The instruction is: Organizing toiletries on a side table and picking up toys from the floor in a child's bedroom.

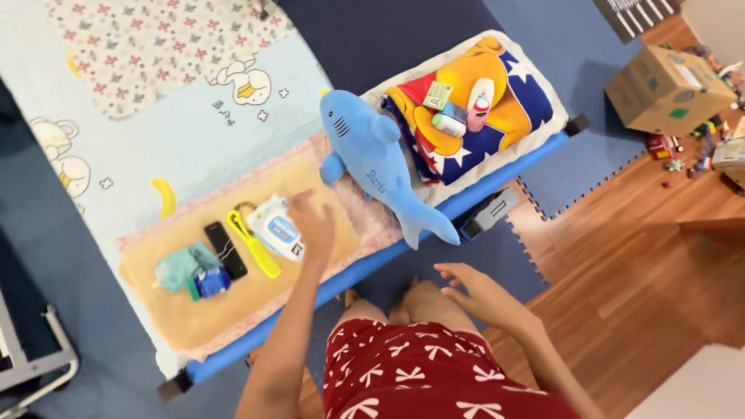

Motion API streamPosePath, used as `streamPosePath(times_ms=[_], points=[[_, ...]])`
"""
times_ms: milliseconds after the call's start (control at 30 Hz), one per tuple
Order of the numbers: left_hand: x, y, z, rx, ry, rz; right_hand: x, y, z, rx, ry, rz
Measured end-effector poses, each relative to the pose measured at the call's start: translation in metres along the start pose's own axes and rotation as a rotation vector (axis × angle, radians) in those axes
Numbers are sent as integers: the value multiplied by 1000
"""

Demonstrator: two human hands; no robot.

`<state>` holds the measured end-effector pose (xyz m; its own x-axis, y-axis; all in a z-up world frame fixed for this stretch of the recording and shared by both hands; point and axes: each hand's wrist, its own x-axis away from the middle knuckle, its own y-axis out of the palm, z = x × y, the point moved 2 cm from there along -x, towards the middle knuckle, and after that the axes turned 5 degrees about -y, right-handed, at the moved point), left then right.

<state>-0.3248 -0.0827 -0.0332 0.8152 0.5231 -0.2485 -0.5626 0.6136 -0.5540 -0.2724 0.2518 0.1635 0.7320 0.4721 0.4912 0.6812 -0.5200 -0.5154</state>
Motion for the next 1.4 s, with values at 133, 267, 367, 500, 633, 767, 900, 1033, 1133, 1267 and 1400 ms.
streamPosePath(times_ms=[133, 267, 367, 500, 633, 767, 900, 1033, 1133, 1267, 1400], points=[[-22, 51, 96, 32, -309, -477, -35, -39, 53, 2, 61, -25], [-17, 175, 106, 95, -166, -650, -91, -98, 132, 6, 72, -46], [-25, 271, 109, 211, -152, -515, -152, -142, 222, -7, -20, 22], [-60, 417, 70, 36, -208, -216, -265, -225, 297, -118, -168, 290], [-102, 463, 86, -12, -623, -170, -379, -255, 370, 28, -204, 476], [-116, 490, 106, 256, -731, -28, -442, -250, 403, -208, -262, 477], [-132, 487, 138, 270, -855, 123, -478, -240, 419, -624, -174, 328], [-119, 516, 126, 176, -836, 165, -478, -247, 383, -599, -15, 205], [-120, 527, 132, -119, -651, 166, -481, -247, 355, -662, 15, 77], [-126, 524, 132, -114, -731, -19, -485, -244, 348, -740, 11, 23], [-136, 522, 115, 55, -792, -226, -482, -242, 333, -725, 2, 8]])
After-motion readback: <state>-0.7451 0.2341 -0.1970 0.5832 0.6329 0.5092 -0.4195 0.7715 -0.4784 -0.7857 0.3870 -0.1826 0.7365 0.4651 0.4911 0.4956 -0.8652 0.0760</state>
